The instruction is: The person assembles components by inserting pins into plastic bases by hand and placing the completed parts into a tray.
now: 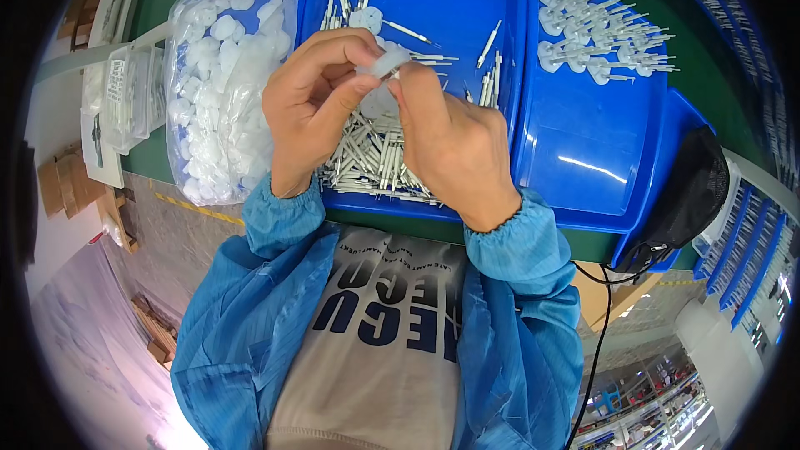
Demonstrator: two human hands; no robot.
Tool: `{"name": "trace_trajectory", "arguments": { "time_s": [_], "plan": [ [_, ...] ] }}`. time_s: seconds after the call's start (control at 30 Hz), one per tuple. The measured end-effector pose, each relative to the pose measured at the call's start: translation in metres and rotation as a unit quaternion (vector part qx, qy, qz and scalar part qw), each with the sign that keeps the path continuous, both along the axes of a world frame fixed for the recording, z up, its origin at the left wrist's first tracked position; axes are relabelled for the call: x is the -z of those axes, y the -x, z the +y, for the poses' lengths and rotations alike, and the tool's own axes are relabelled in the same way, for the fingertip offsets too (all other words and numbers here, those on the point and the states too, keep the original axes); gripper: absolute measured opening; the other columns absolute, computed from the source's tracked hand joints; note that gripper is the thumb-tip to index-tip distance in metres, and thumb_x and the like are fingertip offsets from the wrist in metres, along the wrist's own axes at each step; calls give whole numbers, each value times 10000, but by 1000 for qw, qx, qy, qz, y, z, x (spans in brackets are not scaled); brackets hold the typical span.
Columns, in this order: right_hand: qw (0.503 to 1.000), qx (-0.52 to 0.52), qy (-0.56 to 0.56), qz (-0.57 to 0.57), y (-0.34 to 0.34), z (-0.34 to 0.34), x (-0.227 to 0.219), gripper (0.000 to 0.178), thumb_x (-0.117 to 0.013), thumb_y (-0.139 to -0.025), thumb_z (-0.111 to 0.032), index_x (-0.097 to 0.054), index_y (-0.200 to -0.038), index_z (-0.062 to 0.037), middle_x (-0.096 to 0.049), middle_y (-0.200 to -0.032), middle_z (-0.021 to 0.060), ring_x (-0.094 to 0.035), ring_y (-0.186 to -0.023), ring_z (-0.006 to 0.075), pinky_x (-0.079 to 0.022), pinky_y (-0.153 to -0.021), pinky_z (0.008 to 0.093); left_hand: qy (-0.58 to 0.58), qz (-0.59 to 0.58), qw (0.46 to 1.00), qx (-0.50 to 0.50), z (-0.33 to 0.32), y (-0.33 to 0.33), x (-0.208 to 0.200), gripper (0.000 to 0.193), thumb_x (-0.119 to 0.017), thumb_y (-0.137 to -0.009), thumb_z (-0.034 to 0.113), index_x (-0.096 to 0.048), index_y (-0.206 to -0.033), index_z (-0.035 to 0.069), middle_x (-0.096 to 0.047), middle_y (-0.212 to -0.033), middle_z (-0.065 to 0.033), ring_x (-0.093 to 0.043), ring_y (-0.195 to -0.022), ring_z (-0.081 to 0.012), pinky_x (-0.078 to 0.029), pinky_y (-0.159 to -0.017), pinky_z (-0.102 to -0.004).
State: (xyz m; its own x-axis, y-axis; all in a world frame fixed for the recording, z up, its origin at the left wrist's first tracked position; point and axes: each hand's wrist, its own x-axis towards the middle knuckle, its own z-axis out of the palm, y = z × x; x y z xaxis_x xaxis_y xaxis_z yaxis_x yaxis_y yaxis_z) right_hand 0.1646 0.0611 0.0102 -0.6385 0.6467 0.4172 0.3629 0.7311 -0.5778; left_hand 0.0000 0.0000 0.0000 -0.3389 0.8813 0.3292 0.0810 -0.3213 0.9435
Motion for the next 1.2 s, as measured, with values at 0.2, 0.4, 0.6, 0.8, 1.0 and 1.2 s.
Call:
{"name": "trace_trajectory", "arguments": {
  "time_s": [0.2,0.4,0.6,0.8,1.0,1.2],
  "plan": [
    [998,-30,0,46,-5,-4,-2,172,-594,-926,29,-581,-1092,-15,-663,-756,135,-669,-564,268,-489,-503,355,-68,63,996,10,-1,-4,-3,246,-779,-788,-10,-704,-1022,-11,-678,-1087,-140,-710,-956,-220,-612,-827,-298],
    [980,-116,80,140,-6,6,6,172,-651,-866,-3,-633,-1037,10,-590,-814,153,-578,-699,324,-464,-616,387,-51,15,999,-2,-6,-2,-10,315,-871,-689,40,-735,-974,30,-682,-1067,-107,-708,-934,-210,-609,-761,-306],
    [988,-117,40,92,-13,12,0,186,-639,-845,9,-665,-1029,0,-545,-820,112,-500,-685,255,-429,-625,351,-42,122,992,-14,-5,5,-6,280,-899,-634,78,-761,-877,84,-663,-1071,-72,-697,-941,-193,-608,-735,-300],
    [947,-41,294,125,-1,0,2,216,-606,-970,-150,-678,-924,48,-613,-744,120,-536,-600,129,-431,-550,284,-147,258,954,-43,3,6,8,235,-862,-662,43,-742,-863,64,-626,-1067,-78,-714,-903,-213,-612,-685,-289],
    [903,7,428,-47,-3,31,-16,324,-589,-1012,-221,-682,-859,49,-653,-663,91,-634,-589,135,-470,-532,284,-109,360,927,-14,-6,8,2,193,-855,-687,43,-714,-817,68,-705,-1032,-82,-729,-893,-188,-590,-644,-268],
    [997,-35,-40,-64,23,64,38,127,-669,-866,-114,-650,-910,4,-653,-820,159,-657,-712,342,-530,-618,405,-130,107,986,-9,-1,-5,9,311,-870,-703,67,-638,-910,61,-741,-943,-92,-738,-923,-232,-587,-703,-271]
  ]
}}
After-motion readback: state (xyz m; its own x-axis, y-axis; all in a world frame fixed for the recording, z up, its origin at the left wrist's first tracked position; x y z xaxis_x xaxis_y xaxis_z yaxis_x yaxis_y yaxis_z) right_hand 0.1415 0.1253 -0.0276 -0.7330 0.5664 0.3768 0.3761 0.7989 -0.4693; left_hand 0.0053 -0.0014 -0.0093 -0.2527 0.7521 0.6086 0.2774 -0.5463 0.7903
